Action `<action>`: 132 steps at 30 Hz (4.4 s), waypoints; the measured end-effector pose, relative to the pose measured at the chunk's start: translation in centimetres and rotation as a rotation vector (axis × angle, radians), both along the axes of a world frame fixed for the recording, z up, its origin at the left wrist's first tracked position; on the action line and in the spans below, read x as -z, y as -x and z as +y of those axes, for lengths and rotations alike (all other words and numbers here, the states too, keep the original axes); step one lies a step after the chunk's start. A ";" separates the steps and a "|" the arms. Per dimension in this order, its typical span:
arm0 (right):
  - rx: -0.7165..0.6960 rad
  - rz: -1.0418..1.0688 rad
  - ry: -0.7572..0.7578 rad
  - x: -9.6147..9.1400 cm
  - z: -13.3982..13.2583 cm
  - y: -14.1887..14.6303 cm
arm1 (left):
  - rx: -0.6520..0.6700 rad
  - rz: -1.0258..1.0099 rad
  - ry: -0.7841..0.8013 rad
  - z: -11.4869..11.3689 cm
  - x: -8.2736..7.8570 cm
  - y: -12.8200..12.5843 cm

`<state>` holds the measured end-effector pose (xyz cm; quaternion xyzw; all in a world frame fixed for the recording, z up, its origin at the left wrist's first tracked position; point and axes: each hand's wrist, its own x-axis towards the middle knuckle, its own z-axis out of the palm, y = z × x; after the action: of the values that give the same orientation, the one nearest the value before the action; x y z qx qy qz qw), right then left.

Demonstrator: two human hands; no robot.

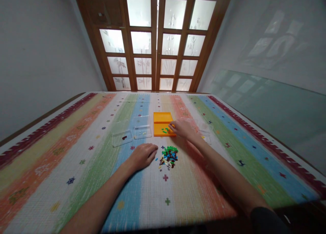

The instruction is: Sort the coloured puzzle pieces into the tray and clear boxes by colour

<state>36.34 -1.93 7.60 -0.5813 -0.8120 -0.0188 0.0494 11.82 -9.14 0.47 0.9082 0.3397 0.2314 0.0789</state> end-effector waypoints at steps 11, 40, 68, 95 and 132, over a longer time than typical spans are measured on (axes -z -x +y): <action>-0.319 0.352 0.290 2.6 -5.9 -3.6 | 0.007 0.014 -0.094 0.1 0.0 0.2; -0.353 0.367 0.270 2.7 -6.5 -3.3 | 0.016 0.107 -0.151 0.1 -0.2 0.5; -0.235 0.529 0.367 3.0 -5.3 -4.1 | 0.032 0.096 -0.124 0.2 0.0 0.7; -0.269 0.361 0.287 2.4 -5.3 -4.8 | 0.034 0.120 -0.122 0.2 -0.1 0.6; -0.322 0.333 0.265 2.4 -5.8 -4.2 | 0.027 0.133 -0.105 0.2 -0.2 0.7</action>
<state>40.55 -7.75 5.19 -0.4410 -0.8701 0.1916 0.1080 11.13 -8.96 0.67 0.9289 0.3194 0.1870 0.0117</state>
